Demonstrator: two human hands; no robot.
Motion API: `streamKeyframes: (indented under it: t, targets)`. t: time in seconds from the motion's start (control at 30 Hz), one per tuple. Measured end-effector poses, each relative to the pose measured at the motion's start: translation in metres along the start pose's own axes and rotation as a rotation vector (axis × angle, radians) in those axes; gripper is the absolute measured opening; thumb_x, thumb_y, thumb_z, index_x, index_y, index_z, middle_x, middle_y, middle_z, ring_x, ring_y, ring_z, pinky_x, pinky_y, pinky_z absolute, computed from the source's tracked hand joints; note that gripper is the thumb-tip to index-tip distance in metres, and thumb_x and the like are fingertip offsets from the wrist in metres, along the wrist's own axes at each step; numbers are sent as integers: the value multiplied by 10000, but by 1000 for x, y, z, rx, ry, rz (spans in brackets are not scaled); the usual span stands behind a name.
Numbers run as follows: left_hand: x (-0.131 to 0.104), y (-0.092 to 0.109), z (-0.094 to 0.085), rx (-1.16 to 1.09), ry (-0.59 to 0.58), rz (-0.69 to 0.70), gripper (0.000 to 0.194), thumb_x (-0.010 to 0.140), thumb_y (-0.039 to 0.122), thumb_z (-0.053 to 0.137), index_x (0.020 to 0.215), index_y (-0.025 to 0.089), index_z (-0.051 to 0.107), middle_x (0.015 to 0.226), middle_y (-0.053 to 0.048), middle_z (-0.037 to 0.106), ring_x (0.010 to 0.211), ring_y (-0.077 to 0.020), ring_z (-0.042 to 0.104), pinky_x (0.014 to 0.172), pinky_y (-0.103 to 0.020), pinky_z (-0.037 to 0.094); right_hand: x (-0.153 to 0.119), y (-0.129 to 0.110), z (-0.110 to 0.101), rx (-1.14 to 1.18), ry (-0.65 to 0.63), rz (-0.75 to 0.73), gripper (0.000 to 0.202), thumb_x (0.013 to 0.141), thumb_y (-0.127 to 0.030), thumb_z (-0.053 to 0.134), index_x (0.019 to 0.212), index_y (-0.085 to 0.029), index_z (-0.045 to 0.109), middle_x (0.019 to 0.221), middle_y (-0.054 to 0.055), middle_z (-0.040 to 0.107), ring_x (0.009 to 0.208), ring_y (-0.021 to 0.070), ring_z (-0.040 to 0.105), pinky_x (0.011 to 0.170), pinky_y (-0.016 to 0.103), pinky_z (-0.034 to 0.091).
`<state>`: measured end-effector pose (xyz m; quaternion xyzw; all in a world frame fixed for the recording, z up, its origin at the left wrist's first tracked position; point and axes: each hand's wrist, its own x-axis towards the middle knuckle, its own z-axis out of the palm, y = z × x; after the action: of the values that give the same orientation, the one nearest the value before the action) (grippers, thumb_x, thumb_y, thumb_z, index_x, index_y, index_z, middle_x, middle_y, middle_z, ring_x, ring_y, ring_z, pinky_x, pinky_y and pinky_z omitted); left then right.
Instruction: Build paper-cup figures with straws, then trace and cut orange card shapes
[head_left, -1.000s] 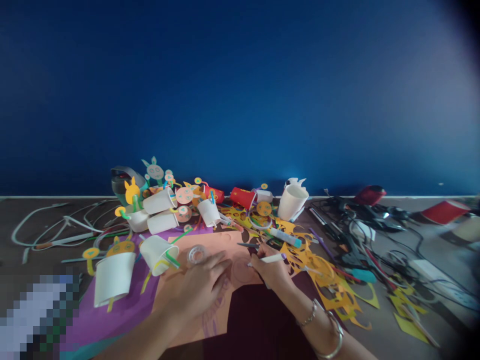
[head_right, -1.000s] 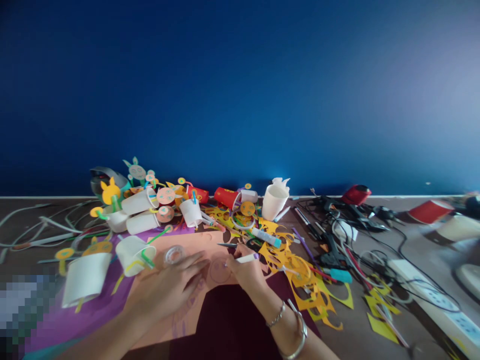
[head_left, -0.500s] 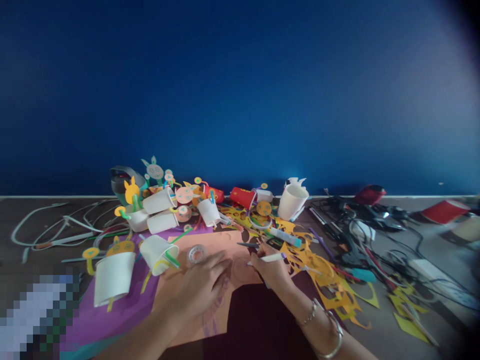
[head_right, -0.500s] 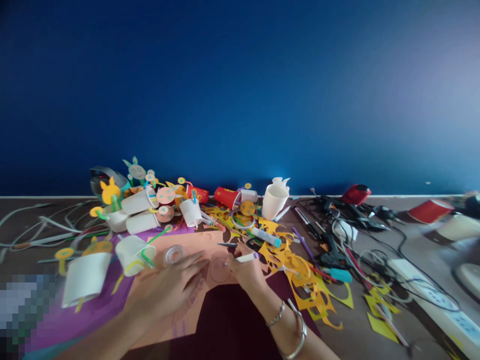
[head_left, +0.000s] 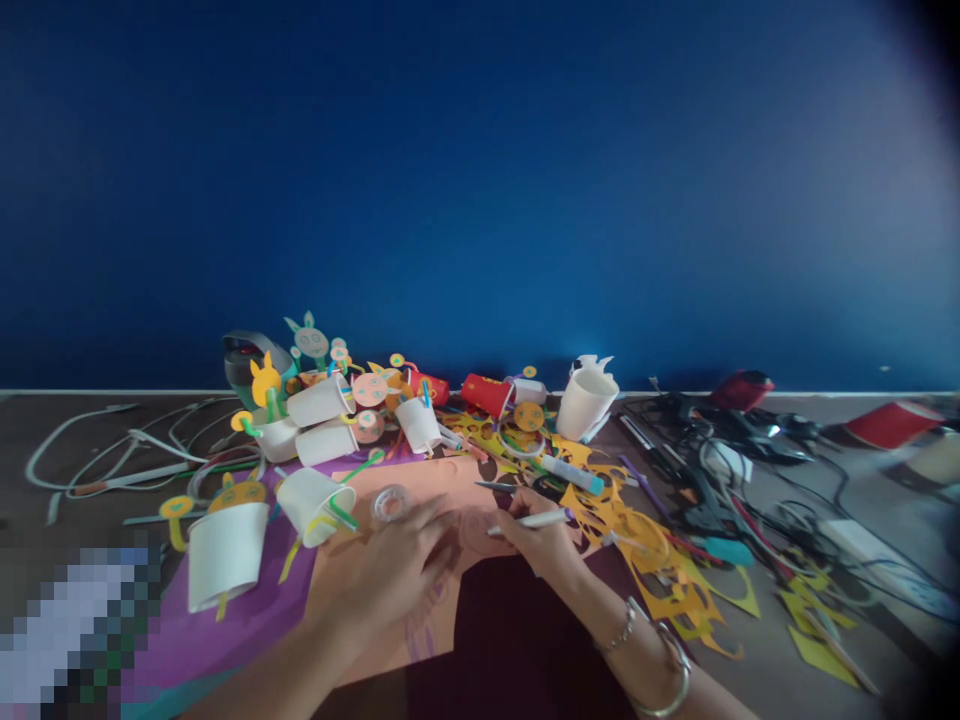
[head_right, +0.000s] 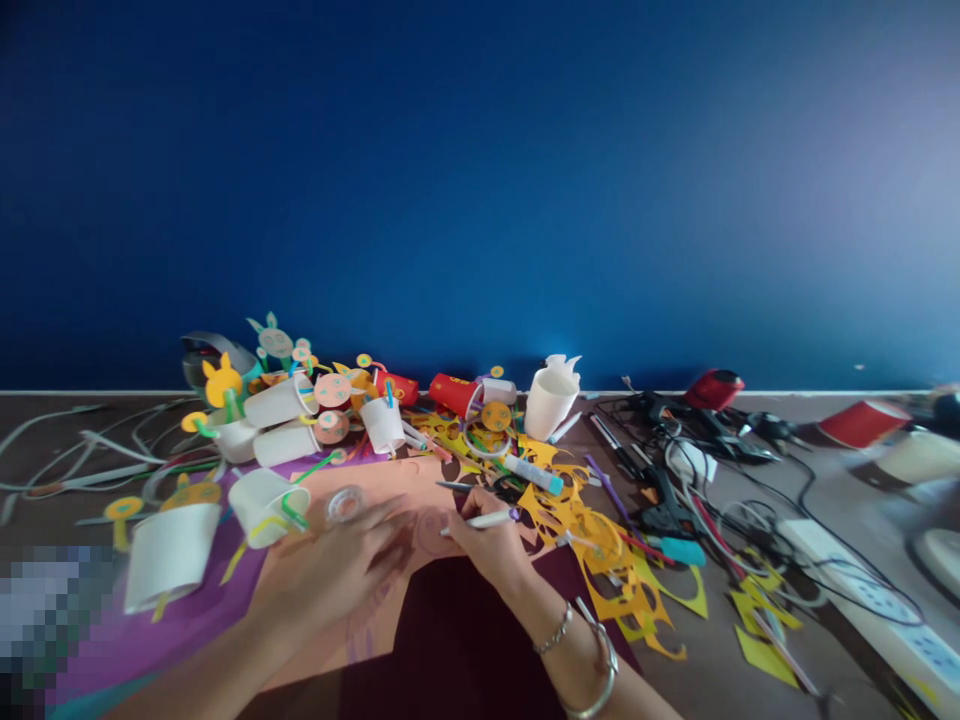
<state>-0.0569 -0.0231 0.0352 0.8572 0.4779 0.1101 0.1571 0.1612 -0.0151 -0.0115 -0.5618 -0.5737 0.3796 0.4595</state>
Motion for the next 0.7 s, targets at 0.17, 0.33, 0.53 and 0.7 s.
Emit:
streamKeyframes:
  t: [0.17,0.33,0.53,0.7]
  targets:
    - [1,4,-5,-18,-19,3,395,894,378,492,1265,258,553,1386,-51,509,1199,-260,531,1007,-388,424,1,1,0,26,29,46,268,731,-332,581,577,-221,392,442,-63,448,408,94,420,388,195,306]
    - [-1,7,-9,-9,0,-26,394,875,393,522,1256,297,558,1376,-20,521,1182,-276,546,986,-408,446,4,4,-1,-173,-4,-24,236,674,-252,600,548,-214,404,497,-48,463,469,101,430,433,203,320]
    - [-1,3,-4,-9,19,-4,390,877,417,512,1244,295,570,1370,-25,527,1172,-268,552,977,-398,452,4,11,1,-208,0,5,238,699,-268,581,556,-221,396,485,-51,455,458,104,418,409,201,295]
    - [-1,8,-8,-1,18,-5,388,874,399,522,1241,287,574,1365,-32,533,1159,-262,564,970,-388,460,3,12,2,-191,-8,-13,246,694,-272,588,551,-220,395,482,-58,447,459,101,411,419,200,303]
